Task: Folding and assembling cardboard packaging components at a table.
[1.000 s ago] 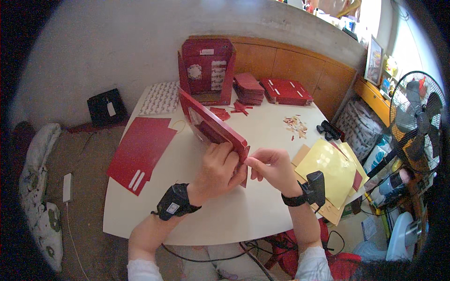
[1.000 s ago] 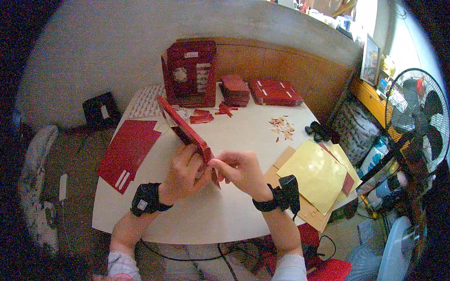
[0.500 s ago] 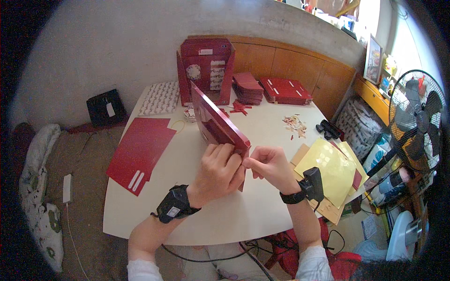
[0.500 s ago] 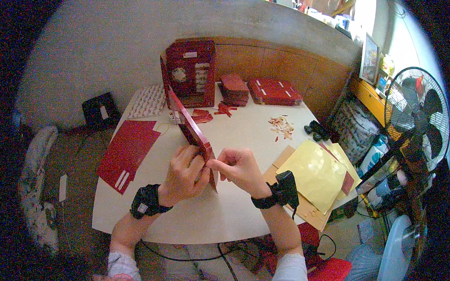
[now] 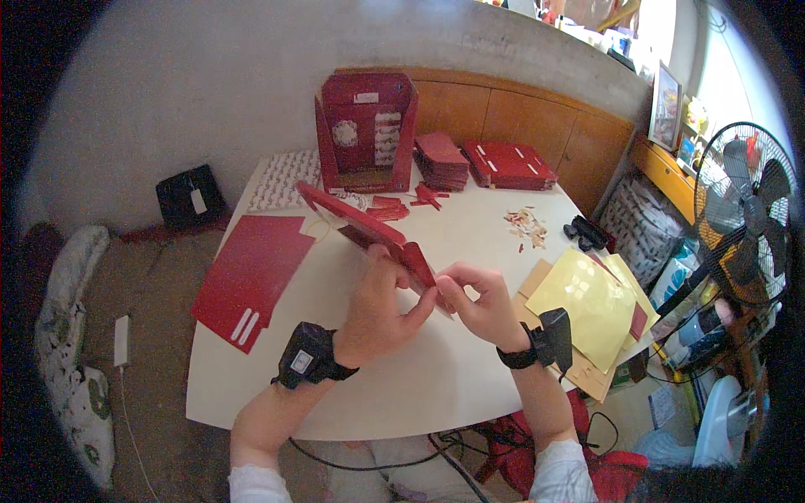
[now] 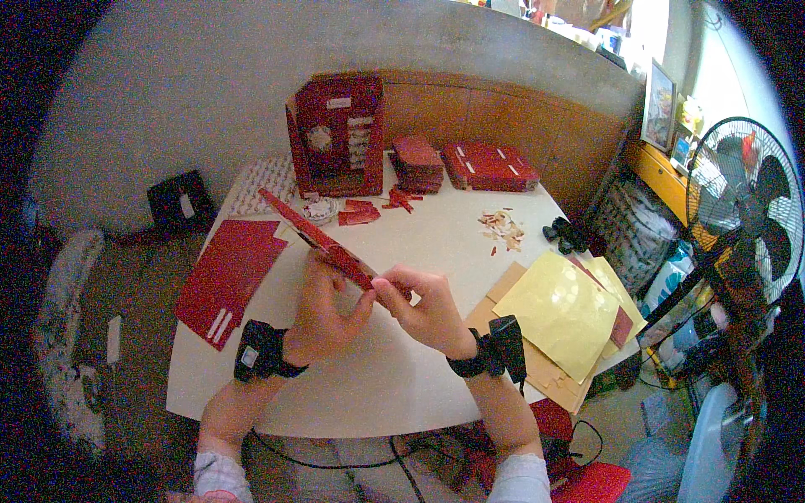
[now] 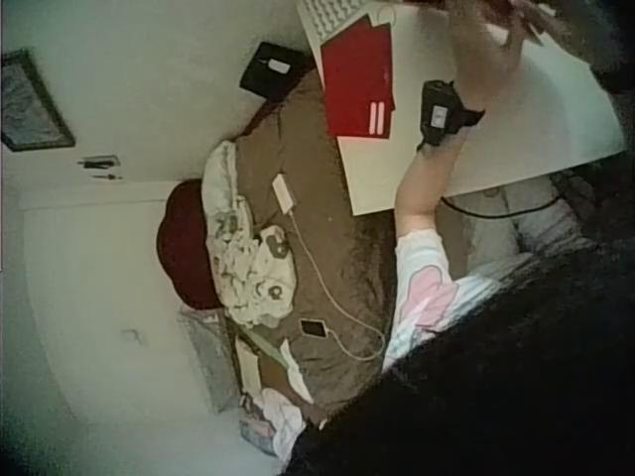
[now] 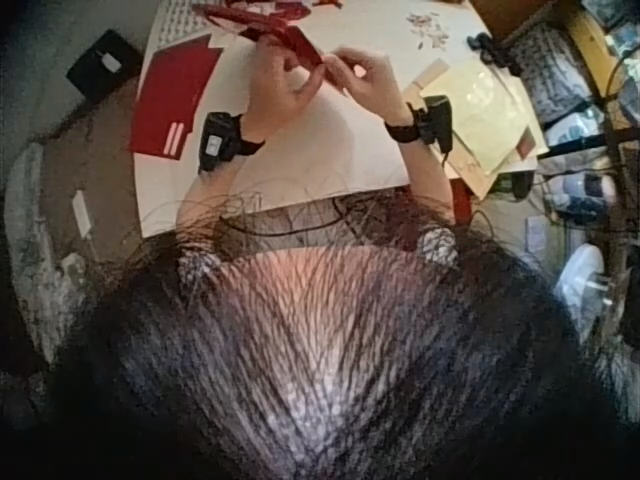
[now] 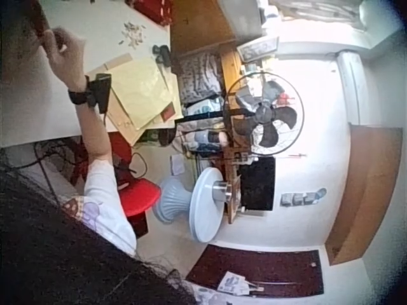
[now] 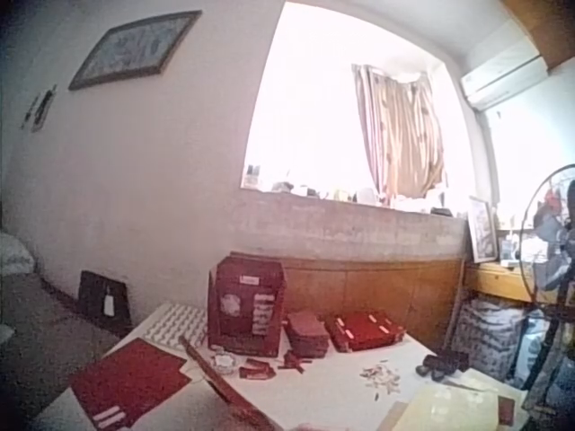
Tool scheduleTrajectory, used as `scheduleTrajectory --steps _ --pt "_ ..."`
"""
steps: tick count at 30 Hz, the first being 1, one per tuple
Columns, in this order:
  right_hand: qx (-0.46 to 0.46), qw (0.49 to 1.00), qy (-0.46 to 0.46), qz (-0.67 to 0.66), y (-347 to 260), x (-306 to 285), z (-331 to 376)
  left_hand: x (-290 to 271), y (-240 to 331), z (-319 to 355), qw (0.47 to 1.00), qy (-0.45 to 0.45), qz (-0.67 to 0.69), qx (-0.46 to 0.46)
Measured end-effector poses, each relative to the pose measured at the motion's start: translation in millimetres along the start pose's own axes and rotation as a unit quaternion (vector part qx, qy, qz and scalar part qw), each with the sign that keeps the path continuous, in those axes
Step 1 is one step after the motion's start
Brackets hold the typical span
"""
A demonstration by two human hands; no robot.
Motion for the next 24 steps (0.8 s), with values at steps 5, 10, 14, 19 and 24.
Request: scheduleTrajectory --steps 5,10,14,19,24 --pt "-0.042 0.998 -0.004 0.051 -6.4 1.6 -1.9 -8.2 0.6 -5.6 0.998 0.065 -0.008 0.027" --pt "-0.158 0.962 0.114 0.190 -13.1 2.7 -1.1 -6.7 -1.0 -4.1 0.991 0.129 0.028 0.023" --pt "-0.175 0.940 0.172 0.238 -11.4 1.4 -2.2 -4.3 -10.1 -0.8 0.965 0.179 0.193 -0.012" --pt "-0.088 0.972 0.152 0.156 -5.5 -3.9 -4.0 -6.1 -13.4 -0.7 0.975 0.154 0.155 -0.046" --pt "-0.057 0.983 0.097 0.147 -5.6 -5.0 -5.2 0.5 -18.8 2.3 0.947 0.157 0.234 -0.156"
Point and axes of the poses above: each hand's wrist, its own z-axis away from the middle knuckle, its own x-axis out of the palm, y = z × x, the point moved 2 cm from there along -z, towards the middle knuckle, and after that the axes turned 10 degrees about z, right-handed, at the moved point
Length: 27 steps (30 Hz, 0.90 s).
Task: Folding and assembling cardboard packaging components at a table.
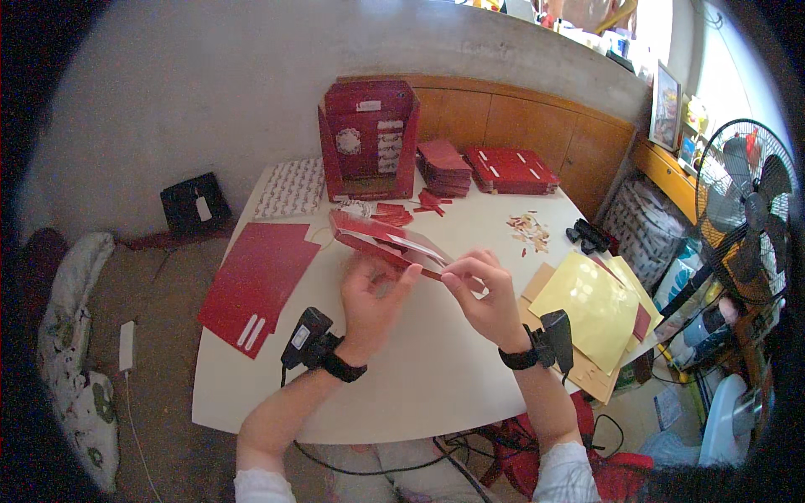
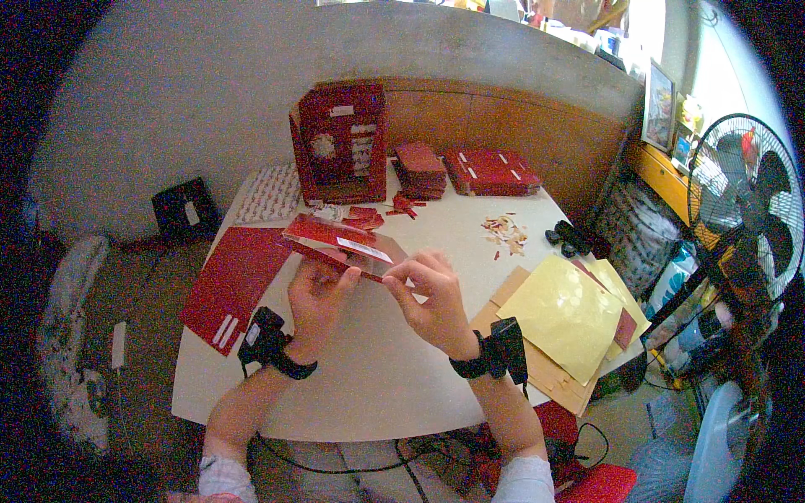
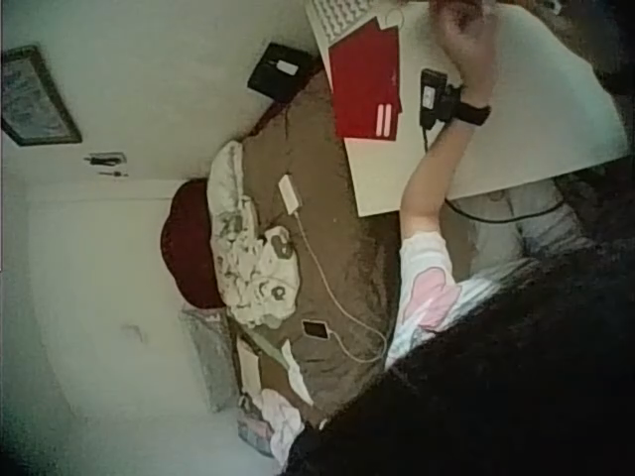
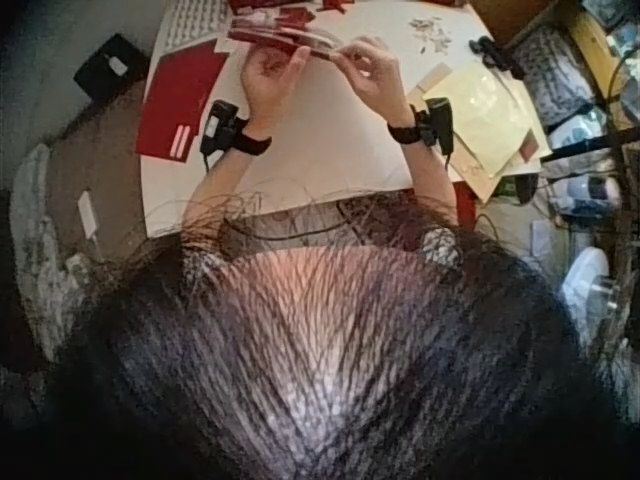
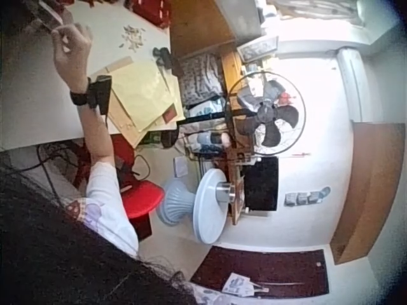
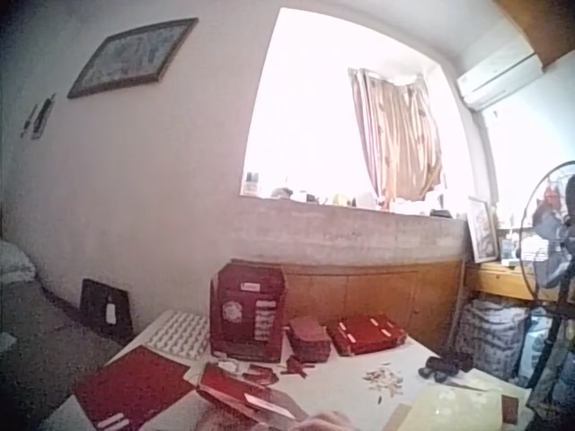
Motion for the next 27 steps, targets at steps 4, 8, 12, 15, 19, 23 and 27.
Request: scheduleTrajectory --steps 4,8,12,15,19,23,27 --pt "0.017 1.000 -0.006 0.012 2.5 1.1 3.0 6.4 -2.0 4.5 0.994 0.008 0.069 -0.080" --pt "0.021 0.998 0.005 0.067 3.7 2.2 4.8 6.0 -6.3 6.5 0.987 0.019 0.085 -0.136" --pt "-0.004 0.997 0.009 0.079 4.5 3.3 3.8 6.9 -7.0 8.1 0.989 0.045 0.077 -0.119" --pt "-0.010 0.997 0.000 0.070 6.5 2.8 4.1 7.3 -10.4 10.1 0.989 0.056 0.075 -0.116" --pt "0.004 0.998 -0.022 0.062 7.6 5.5 4.7 5.9 -13.0 11.3 0.989 0.055 0.076 -0.117" --pt "0.025 0.998 -0.025 0.058 11.4 11.9 7.6 2.9 -17.6 14.5 0.990 0.062 0.053 -0.111" --pt "-0.011 0.994 0.009 0.106 5.0 13.8 8.9 6.4 -11.8 14.9 0.981 0.094 0.098 -0.141"
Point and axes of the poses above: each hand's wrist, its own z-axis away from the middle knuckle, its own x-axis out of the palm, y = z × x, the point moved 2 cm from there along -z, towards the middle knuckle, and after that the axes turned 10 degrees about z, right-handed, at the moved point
